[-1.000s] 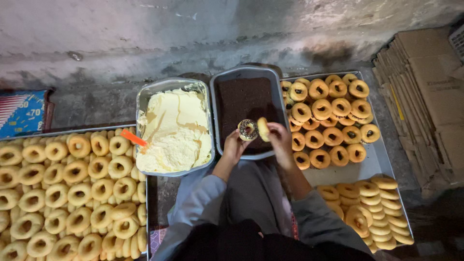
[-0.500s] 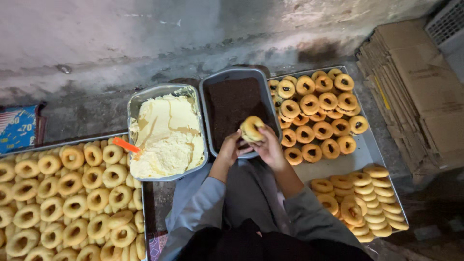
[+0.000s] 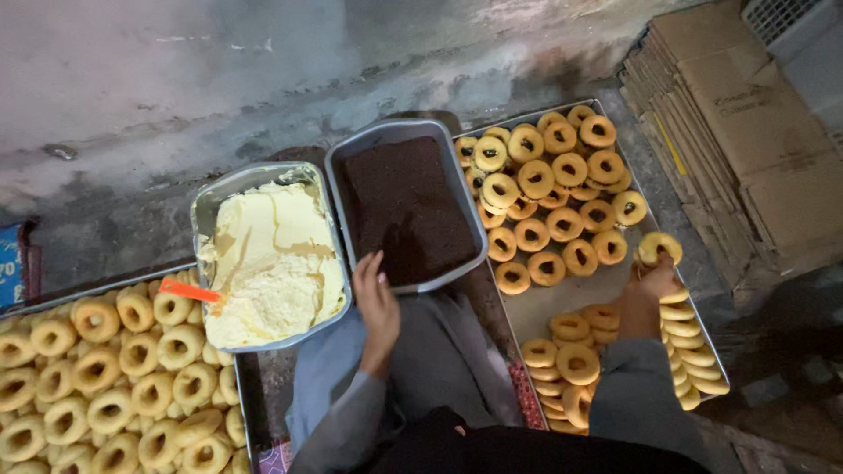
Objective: The person repeatedly picks up plain donuts, fills them with a light-colored cream using a small orange spatula, and then dips the filled donuts into a dark chocolate mixture before placing them on a tray. The process is repeated for multiple donuts throughout the clip.
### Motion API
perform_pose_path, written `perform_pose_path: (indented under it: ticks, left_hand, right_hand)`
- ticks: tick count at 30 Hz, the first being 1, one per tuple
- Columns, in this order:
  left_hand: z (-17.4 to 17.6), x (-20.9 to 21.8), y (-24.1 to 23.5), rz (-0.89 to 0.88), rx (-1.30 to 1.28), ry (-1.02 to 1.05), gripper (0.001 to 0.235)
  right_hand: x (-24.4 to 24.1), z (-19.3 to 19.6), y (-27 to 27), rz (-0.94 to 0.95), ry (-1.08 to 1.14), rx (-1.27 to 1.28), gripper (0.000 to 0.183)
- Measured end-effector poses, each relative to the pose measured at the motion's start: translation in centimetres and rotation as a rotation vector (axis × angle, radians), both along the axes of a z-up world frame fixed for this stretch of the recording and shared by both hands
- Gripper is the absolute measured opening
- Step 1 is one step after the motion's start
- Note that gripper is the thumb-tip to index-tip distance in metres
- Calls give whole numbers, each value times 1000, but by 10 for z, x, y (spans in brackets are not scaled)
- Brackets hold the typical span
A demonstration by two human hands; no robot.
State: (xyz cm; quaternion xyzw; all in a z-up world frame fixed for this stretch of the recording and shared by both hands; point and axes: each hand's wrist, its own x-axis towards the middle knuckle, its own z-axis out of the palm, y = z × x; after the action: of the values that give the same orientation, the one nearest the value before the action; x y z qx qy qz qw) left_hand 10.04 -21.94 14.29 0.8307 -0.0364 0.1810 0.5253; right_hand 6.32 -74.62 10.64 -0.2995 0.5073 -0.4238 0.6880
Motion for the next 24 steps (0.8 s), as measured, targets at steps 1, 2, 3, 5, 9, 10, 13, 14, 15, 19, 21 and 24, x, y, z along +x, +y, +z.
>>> perform_pose_path:
  ticks: [1,2,3,5,9,10,13,14,15,19,21,24]
  left_hand:
    - [-1,-13,9,13,3,-3,34]
    - [-3,-27,17,27,7,-6,32]
    - [-4,-43,26,6,-10,9,31]
    - [-6,-70,39,7,109,54,32]
    - [-9,-95,44,24,491,77,48]
    - [-9,-98,43,8,547,59,50]
    - [-10,-88,34,29,690,186,52]
    - [-9,-85,31,52,713,195,51]
    - [-10,-80,27,73,734,200,50]
    - [-9,-78,24,81,775,204,43]
    - [-9,-79,24,83,768,206,42]
    - [-12,-79,25,82,769,218,42]
  right_hand:
    - [2,2,-5,14,16,5,26]
    - [4,3,-8,28,33,10,25]
    - [8,2,-9,26,27,8,25]
    - [12,-2,-10,24,18,3,25]
    - [19,-13,-15,14,120,121,31]
    - [21,-16,-15,25,149,127,33]
    - [28,-23,-16,73,220,136,38]
    - [31,-24,-17,86,240,136,40]
    - [34,-24,-19,102,258,136,42]
    - [45,-25,-21,167,333,117,50]
    - [50,-21,-21,197,370,101,54]
    - [53,-15,-17,257,481,25,60]
